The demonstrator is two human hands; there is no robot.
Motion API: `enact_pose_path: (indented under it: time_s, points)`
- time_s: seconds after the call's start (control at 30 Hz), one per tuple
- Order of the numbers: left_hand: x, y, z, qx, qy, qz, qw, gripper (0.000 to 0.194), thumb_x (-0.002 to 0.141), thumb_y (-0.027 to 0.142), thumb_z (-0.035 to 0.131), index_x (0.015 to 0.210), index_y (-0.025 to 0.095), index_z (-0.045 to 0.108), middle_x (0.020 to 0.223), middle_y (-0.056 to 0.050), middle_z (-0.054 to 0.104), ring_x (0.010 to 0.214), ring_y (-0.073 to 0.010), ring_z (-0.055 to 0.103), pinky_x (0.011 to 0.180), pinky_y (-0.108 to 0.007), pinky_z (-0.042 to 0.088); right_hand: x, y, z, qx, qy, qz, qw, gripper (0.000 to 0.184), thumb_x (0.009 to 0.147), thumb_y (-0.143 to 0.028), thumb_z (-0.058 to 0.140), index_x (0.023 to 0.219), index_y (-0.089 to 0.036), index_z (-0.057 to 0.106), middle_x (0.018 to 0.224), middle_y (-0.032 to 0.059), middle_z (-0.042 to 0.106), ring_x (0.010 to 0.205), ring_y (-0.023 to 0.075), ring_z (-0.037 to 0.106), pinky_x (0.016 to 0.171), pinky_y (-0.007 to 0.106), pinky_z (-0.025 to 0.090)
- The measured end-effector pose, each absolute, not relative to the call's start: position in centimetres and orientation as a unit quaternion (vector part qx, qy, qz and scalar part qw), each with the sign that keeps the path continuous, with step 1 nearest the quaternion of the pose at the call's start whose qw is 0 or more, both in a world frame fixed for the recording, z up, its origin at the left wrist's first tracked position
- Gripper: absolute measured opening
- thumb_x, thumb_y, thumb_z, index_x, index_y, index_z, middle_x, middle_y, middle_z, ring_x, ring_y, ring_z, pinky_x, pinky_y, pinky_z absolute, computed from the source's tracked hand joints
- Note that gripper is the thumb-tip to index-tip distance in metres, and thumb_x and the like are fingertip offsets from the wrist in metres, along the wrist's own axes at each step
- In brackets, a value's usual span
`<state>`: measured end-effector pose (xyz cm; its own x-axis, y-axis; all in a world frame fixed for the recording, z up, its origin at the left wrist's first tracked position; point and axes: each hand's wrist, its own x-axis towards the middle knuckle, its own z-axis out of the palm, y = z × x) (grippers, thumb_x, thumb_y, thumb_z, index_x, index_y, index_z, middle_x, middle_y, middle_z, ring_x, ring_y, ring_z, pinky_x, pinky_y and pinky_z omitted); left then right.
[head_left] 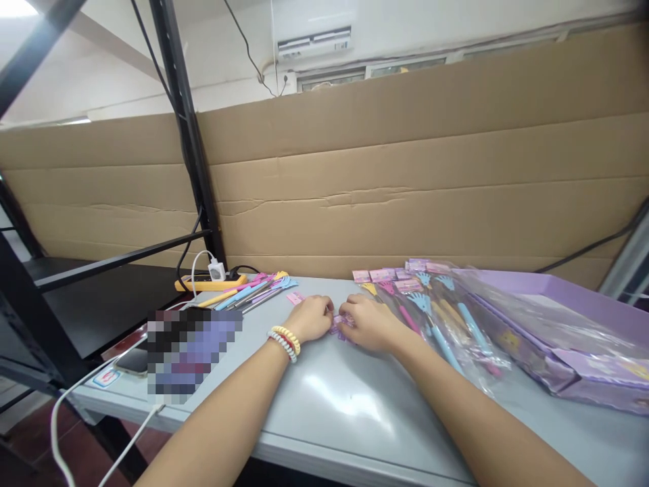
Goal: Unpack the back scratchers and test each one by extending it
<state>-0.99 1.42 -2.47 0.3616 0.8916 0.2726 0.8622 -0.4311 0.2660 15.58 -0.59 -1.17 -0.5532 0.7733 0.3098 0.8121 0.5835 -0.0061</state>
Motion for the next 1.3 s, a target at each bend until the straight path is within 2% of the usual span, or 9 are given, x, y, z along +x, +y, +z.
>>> enact_pose_path:
  time_s: [0.1, 0.37, 0.57, 0.73, 0.8, 0.93, 1.03, 1.13, 1.3]
  points:
    - [-1.2, 1.5, -2.4, 0.821, 0.537, 0.191, 0.038, 0.026, 0.076, 0.019, 0.041, 0.091, 0.019, 0.062, 0.094, -0.007, 0.066, 0.088, -0.0204, 0.059, 0.076, -0.029, 0.044, 15.6, -0.3, -1.3, -0.457, -0.877, -0.055, 0.139, 0.024, 0.081, -0.031, 0.043, 0.084, -0.017, 0.063, 0.09, 0.0092, 0.06, 0.083, 0.0197, 0.054, 0.065, 0.028, 0.033]
    - [-1.0, 1.6, -2.6, 0.824, 0.532, 0.182, 0.064, 0.024, 0.075, 0.021, 0.042, 0.091, 0.018, 0.06, 0.094, -0.008, 0.066, 0.088, -0.0209, 0.059, 0.075, -0.029, 0.043, 15.5, 0.1, -2.3, -0.453, -0.882, 0.046, 0.124, 0.033, 0.081, -0.04, 0.043, 0.095, -0.016, 0.061, 0.099, 0.0118, 0.061, 0.088, 0.0217, 0.057, 0.073, 0.029, 0.038]
    - [-1.3, 2.6, -2.6, 0.758, 0.599, 0.198, 0.169, 0.02, 0.074, 0.032, 0.046, 0.084, 0.017, 0.056, 0.09, -0.008, 0.066, 0.083, -0.0197, 0.06, 0.066, -0.027, 0.042, 15.8, 0.2, -2.3, -0.469, -0.874, 0.074, 0.104, 0.035, 0.079, -0.044, 0.044, 0.094, -0.016, 0.061, 0.099, 0.0121, 0.061, 0.088, 0.0229, 0.058, 0.072, 0.03, 0.039]
    - [-1.4, 4.1, -1.8, 0.765, 0.591, 0.115, 0.228, 0.022, 0.068, 0.038, 0.051, 0.075, 0.017, 0.056, 0.087, -0.006, 0.066, 0.081, -0.0205, 0.059, 0.062, -0.027, 0.04, 16.0, 0.3, -2.5, -0.466, -0.873, 0.08, 0.119, 0.036, 0.079, -0.044, 0.044, 0.099, -0.018, 0.061, 0.101, 0.0106, 0.062, 0.093, 0.0228, 0.057, 0.076, 0.03, 0.04]
    - [-1.6, 4.3, -1.6, 0.776, 0.583, 0.091, 0.225, 0.022, 0.067, 0.038, 0.052, 0.071, 0.018, 0.056, 0.083, -0.005, 0.065, 0.078, -0.0205, 0.059, 0.06, -0.027, 0.04, 16.1, 0.3, -2.5, -0.465, -0.874, 0.078, 0.119, 0.035, 0.08, -0.043, 0.044, 0.097, -0.018, 0.061, 0.1, 0.0103, 0.062, 0.091, 0.0224, 0.058, 0.074, 0.03, 0.04]
    - [-2.0, 3.7, -1.6, 0.798, 0.553, 0.12, 0.207, 0.019, 0.069, 0.036, 0.05, 0.072, 0.018, 0.055, 0.079, -0.003, 0.064, 0.075, -0.0181, 0.058, 0.059, -0.025, 0.04, 16.0, 0.1, -2.2, -0.472, -0.872, 0.075, 0.108, 0.034, 0.079, -0.041, 0.044, 0.097, -0.018, 0.061, 0.1, 0.0106, 0.062, 0.089, 0.0226, 0.058, 0.071, 0.03, 0.039]
    - [-2.1, 2.8, -1.8, 0.835, 0.511, 0.128, 0.156, 0.016, 0.073, 0.031, 0.047, 0.074, 0.018, 0.056, 0.077, -0.003, 0.064, 0.073, -0.0166, 0.058, 0.061, -0.025, 0.04, 16.0, 0.1, -2.1, -0.472, -0.872, 0.074, 0.103, 0.035, 0.079, -0.041, 0.044, 0.099, -0.018, 0.061, 0.1, 0.0105, 0.062, 0.091, 0.0232, 0.058, 0.072, 0.03, 0.039]
    - [-1.9, 2.1, -1.9, 0.857, 0.489, 0.12, 0.107, 0.017, 0.077, 0.032, 0.046, 0.076, 0.019, 0.056, 0.078, -0.004, 0.064, 0.072, -0.017, 0.058, 0.06, -0.025, 0.04, 16.2, 0.4, -2.3, -0.471, -0.872, 0.08, 0.103, 0.036, 0.08, -0.042, 0.044, 0.101, -0.018, 0.061, 0.101, 0.0102, 0.062, 0.092, 0.0224, 0.058, 0.074, 0.029, 0.039]
    - [-1.7, 2.1, -1.8, 0.858, 0.494, 0.106, 0.088, 0.021, 0.081, 0.031, 0.041, 0.078, 0.019, 0.058, 0.08, -0.006, 0.065, 0.074, -0.0181, 0.059, 0.063, -0.026, 0.041, 16.3, 0.5, -2.4, -0.473, -0.872, 0.078, 0.099, 0.034, 0.08, -0.04, 0.045, 0.1, -0.018, 0.061, 0.099, 0.0096, 0.062, 0.089, 0.0213, 0.057, 0.072, 0.028, 0.039]
